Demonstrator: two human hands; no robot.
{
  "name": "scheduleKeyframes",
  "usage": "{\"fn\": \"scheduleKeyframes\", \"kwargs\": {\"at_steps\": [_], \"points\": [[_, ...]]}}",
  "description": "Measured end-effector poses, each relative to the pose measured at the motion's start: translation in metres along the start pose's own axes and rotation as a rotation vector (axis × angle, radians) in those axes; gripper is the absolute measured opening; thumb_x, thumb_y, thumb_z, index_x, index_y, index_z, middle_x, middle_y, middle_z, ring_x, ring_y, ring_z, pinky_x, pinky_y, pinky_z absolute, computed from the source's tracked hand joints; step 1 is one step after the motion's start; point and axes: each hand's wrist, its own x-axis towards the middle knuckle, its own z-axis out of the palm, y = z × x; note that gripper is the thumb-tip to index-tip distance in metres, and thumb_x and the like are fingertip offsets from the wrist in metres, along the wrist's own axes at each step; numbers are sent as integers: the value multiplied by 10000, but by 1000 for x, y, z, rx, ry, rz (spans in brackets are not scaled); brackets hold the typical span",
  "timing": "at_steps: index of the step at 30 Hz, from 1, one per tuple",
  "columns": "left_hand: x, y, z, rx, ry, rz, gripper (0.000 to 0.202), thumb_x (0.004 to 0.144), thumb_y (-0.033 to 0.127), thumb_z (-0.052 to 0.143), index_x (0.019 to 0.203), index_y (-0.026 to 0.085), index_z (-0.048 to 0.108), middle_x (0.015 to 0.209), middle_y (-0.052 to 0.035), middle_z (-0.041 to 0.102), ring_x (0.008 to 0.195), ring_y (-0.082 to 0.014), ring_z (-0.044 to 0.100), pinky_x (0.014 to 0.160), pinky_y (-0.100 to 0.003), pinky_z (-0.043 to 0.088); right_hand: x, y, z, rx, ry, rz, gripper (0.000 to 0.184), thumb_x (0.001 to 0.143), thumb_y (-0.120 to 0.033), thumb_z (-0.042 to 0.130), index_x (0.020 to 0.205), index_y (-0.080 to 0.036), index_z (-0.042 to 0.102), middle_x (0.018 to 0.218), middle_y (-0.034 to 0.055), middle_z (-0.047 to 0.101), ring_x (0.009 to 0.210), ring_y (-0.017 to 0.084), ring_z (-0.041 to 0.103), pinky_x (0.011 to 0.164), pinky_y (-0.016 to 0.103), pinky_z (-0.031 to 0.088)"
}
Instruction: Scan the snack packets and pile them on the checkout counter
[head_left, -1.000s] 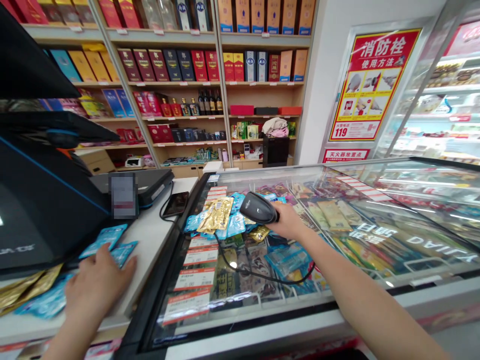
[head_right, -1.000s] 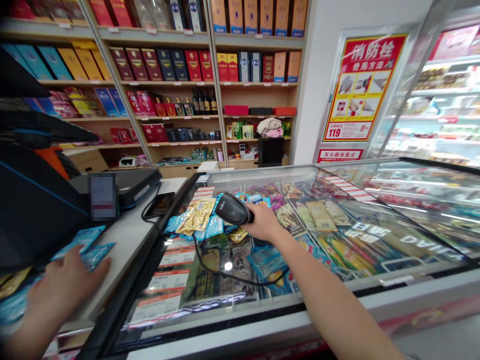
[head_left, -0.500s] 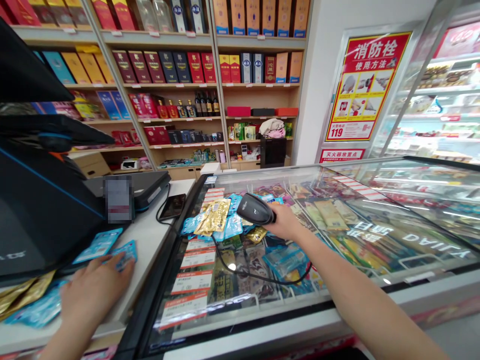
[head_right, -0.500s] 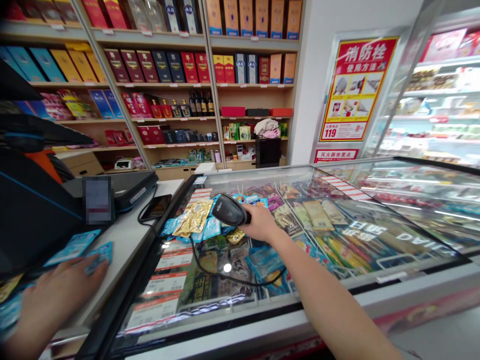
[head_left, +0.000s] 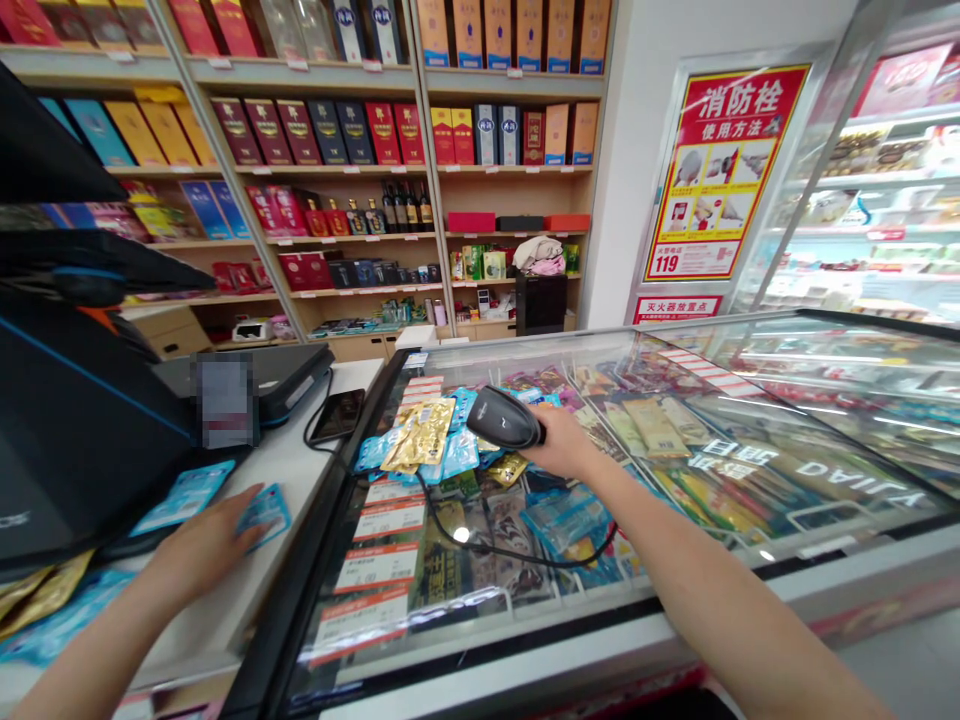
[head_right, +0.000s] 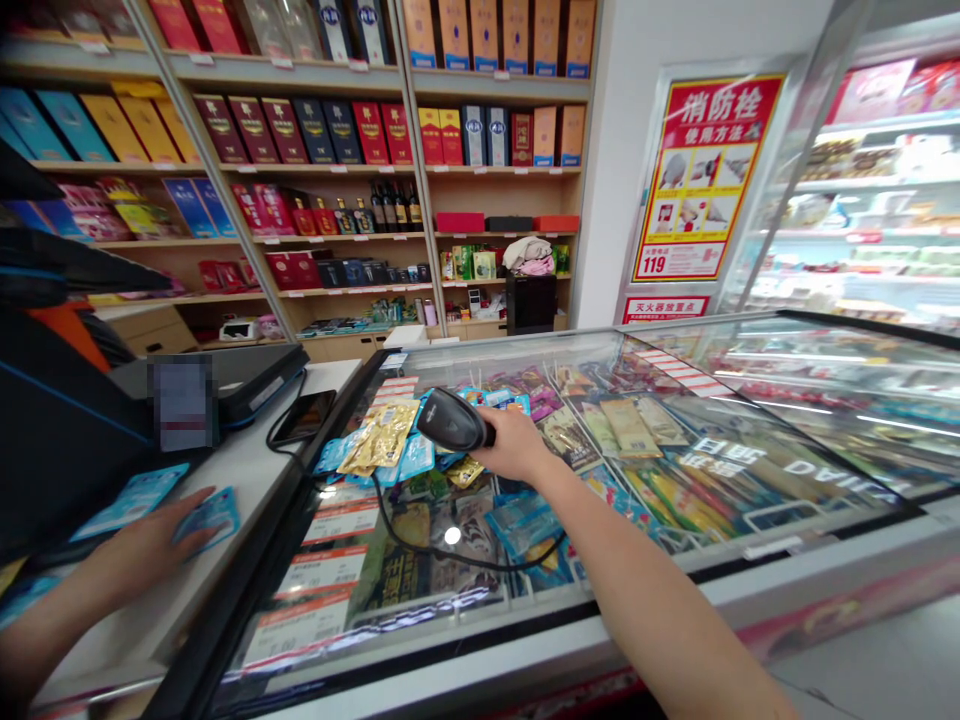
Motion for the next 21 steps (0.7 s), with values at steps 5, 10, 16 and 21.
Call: {"fn": "scheduleKeyframes", "kwargs": {"at_steps": [5,10,16,21], "points": [[-4,6,-15,321,-108,-17,677,677,452,553,1253,97,563,1044,-195,690,1032,-327,645,911,-376,473,0,-2,0,-15,9,13,231,717,-264,677,939,-201,689,877,60,730,809,233,646,692,279,413],[-13,21,-25,116,62,-118,583,687,485,563,1184,182,596,924,-117,690,974,-325,629,870,-411,502,0,0,0,-2,16,8,225,719,-286,685,932,-212,688,863,51,728,810,226,645,689,271,416],[-20,86,-9,-724,225,-218,363,619,423,642,903,201,601,835,-33,667,784,-228,633,854,-437,528,1,2,1,3,17,-2,229,721,-317,682,926,-215,683,846,55,723,819,240,650,701,283,426],[-14,153,21,-1290,47,-191,378,593,341,698,913,196,557,774,5,647,658,-154,631,657,-357,588,1,4,-1,15,25,5,233,732,-320,673,942,-219,681,871,60,724,848,244,662,734,292,440]]}}
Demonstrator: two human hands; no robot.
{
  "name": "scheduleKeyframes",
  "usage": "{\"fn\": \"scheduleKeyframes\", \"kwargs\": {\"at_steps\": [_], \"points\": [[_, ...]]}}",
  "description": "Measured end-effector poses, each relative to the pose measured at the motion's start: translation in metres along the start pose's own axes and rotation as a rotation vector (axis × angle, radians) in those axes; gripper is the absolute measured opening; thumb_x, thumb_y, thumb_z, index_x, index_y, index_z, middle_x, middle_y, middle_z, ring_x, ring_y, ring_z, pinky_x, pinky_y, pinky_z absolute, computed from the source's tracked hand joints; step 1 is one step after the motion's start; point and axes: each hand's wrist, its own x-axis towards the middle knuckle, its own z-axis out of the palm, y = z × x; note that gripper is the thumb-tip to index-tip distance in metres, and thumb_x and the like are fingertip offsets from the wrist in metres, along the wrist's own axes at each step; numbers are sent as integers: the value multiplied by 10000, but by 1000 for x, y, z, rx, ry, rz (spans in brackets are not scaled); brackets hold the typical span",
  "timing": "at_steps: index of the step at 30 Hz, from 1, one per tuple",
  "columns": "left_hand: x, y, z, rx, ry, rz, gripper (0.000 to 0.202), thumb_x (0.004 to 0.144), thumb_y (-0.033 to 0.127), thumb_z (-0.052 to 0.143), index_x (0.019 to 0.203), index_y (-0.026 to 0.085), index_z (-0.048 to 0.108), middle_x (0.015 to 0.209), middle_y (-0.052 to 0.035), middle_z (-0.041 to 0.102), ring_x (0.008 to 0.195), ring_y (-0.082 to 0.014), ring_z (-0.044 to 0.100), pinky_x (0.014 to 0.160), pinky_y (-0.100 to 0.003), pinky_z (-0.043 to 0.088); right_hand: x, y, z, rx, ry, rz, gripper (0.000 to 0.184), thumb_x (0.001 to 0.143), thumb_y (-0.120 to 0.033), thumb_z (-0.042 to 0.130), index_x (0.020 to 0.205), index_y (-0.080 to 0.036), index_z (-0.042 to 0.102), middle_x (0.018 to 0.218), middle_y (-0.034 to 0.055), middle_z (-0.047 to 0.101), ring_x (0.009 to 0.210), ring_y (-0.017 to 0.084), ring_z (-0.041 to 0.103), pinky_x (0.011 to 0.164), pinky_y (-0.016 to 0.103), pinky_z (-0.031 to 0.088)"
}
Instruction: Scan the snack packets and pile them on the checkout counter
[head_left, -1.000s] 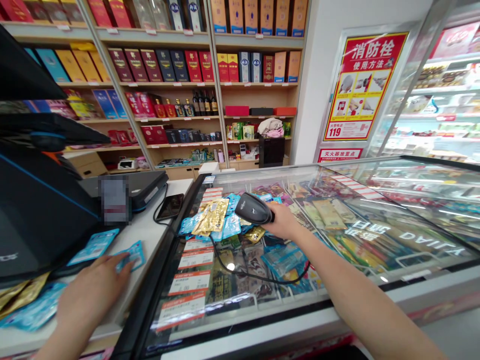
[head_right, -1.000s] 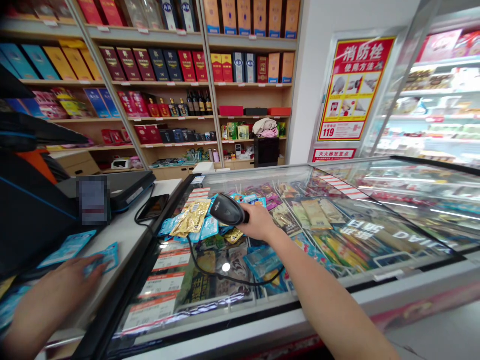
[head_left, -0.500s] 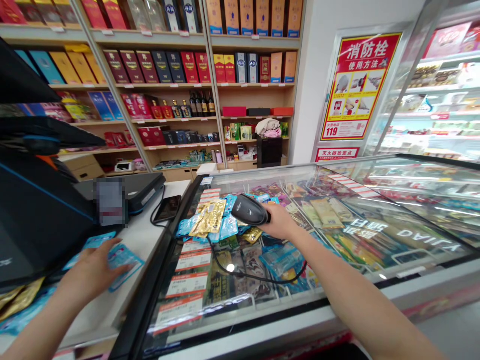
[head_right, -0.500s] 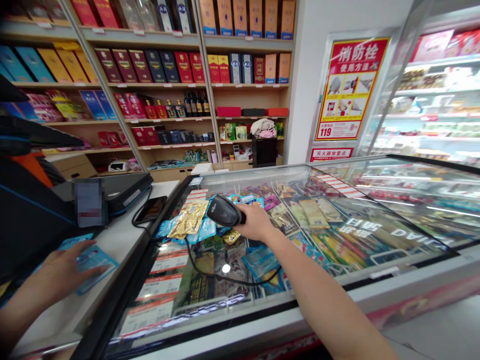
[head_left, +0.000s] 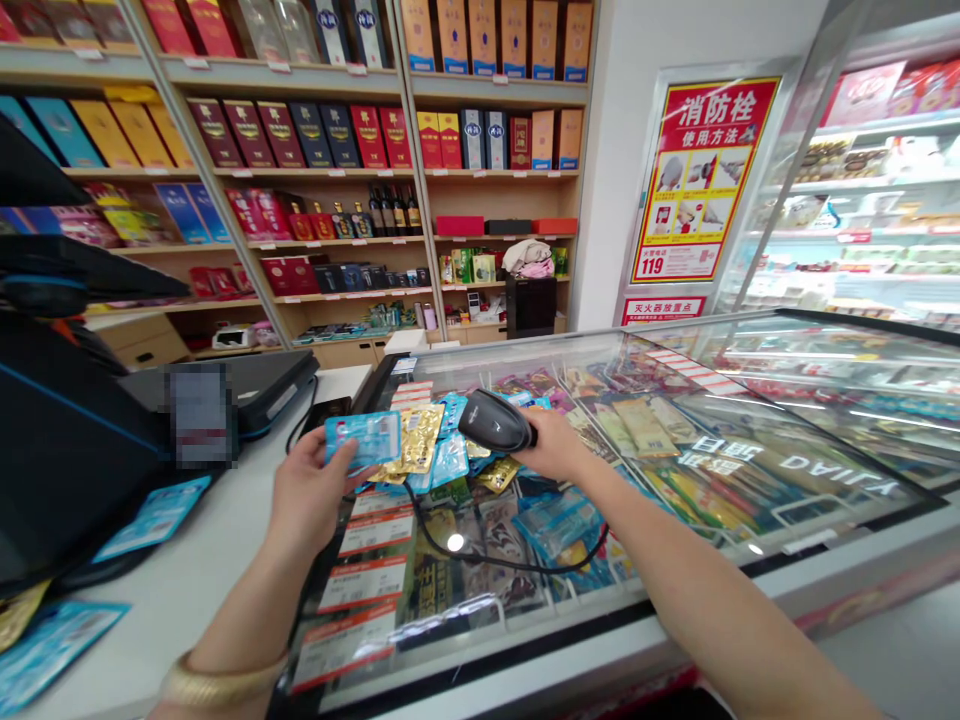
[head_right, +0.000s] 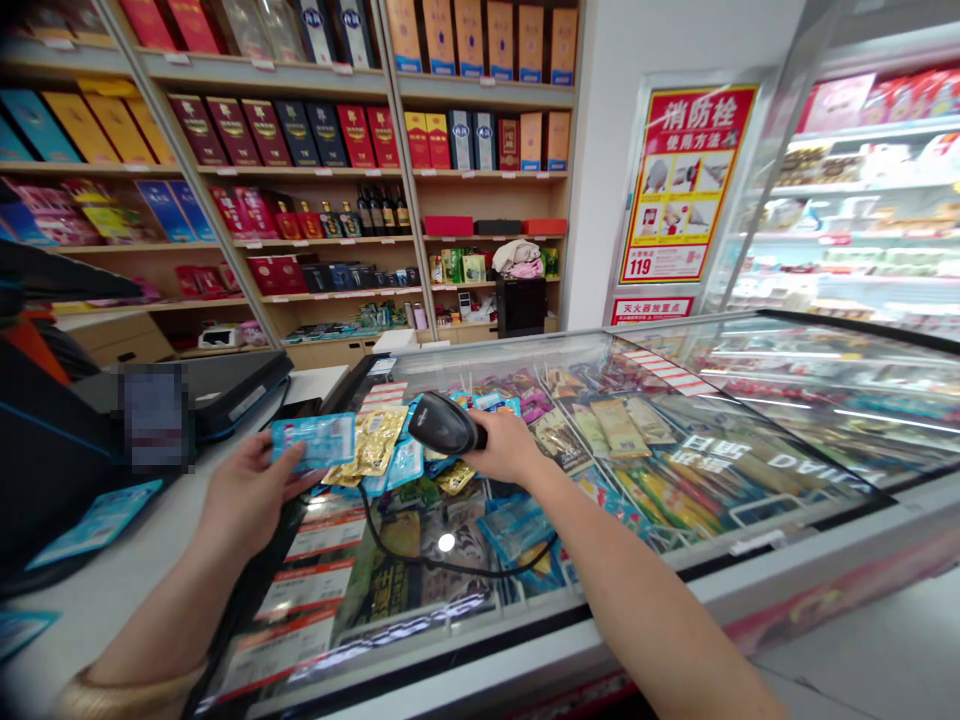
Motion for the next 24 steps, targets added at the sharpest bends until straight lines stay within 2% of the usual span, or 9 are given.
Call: {"fn": "scheduleKeyframes", "kwargs": {"at_steps": [3,6,9,12,24], "points": [[-3,-6,27,1,-22,41,386,617,367,692,936,184,575,764,5,646,612,-138,621,611,-332,591,0,0,-2,-14,-13,-2,213,737,-337,671,919,-226,677,879,58,728,858,247,666,734,291,444],[-8,-14,37,70,14,113,382,647,378,684,957,172,599,820,-18,673,617,-137,628,614,-315,592,0,-1,-5,-21,-31,-2,198,739,-322,668,916,-233,671,892,51,733,880,242,666,733,279,445],[-10,-22,36,129,30,165,383,671,386,674,984,176,610,871,-31,693,661,-152,647,641,-320,599,1,-3,-8,-51,-55,-3,186,735,-296,668,909,-230,666,880,48,732,865,236,666,723,272,441],[-9,-27,33,117,30,158,406,686,393,664,1024,176,606,889,-32,698,700,-163,661,674,-333,602,1,-6,-10,-63,-88,-24,168,739,-277,660,897,-223,664,880,49,729,846,235,670,689,268,428],[-7,-36,32,83,-16,139,436,691,378,672,1063,159,612,872,-40,699,641,-153,650,626,-312,588,0,-6,-8,-50,-161,-56,162,746,-302,663,879,-211,658,858,51,702,840,223,662,707,262,431]]}}
